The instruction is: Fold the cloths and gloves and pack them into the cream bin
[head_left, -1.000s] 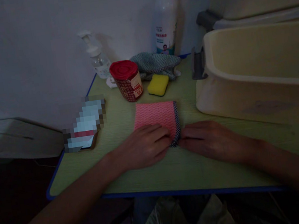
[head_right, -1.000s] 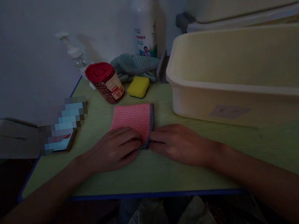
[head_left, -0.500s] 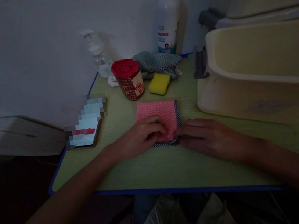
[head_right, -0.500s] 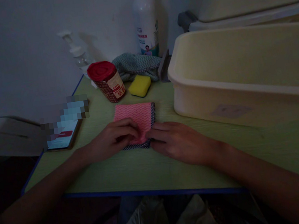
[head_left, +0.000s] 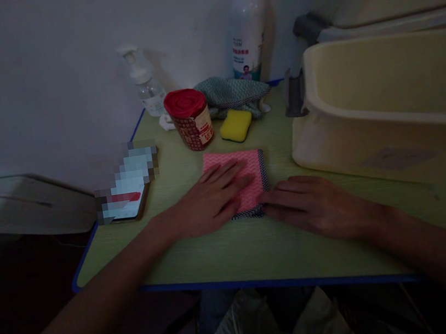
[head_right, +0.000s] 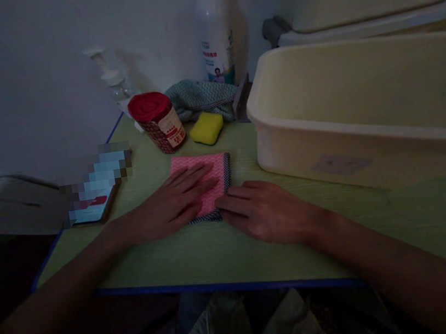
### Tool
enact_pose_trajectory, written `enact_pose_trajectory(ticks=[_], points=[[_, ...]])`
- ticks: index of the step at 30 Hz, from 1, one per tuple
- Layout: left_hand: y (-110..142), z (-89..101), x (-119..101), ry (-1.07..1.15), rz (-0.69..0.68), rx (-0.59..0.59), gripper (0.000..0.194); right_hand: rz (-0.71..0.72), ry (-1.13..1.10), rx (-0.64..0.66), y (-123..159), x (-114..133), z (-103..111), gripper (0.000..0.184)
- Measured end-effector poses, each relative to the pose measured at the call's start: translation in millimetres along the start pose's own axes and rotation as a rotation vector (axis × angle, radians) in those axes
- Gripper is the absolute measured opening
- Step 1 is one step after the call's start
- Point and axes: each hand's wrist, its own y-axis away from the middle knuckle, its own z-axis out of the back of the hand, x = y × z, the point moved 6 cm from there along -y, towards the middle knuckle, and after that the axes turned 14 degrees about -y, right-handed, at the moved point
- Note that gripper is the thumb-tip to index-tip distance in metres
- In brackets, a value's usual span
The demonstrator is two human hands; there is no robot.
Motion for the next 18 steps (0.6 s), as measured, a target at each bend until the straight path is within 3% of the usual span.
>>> enact_pose_trajectory(ticks=[3,10,18], points=[[-0.3,-1.1,-0.7,-0.018,-0.003,0.012,0.048,0.091,0.122,-0.006,1.7,3.9,-1.8,0.041],[-0.3,-0.6,-0.8,-0.035,-0.005,-0.003,0.046,0.152,0.213,-0.006,-0.3,11.5,-1.3,0.049],[-0.4,-0.7,-0.1,-0.03,-0.012,-0.016,0.046,0.169,0.179,-0.06,-2.0,12.1,2.4,0.037]])
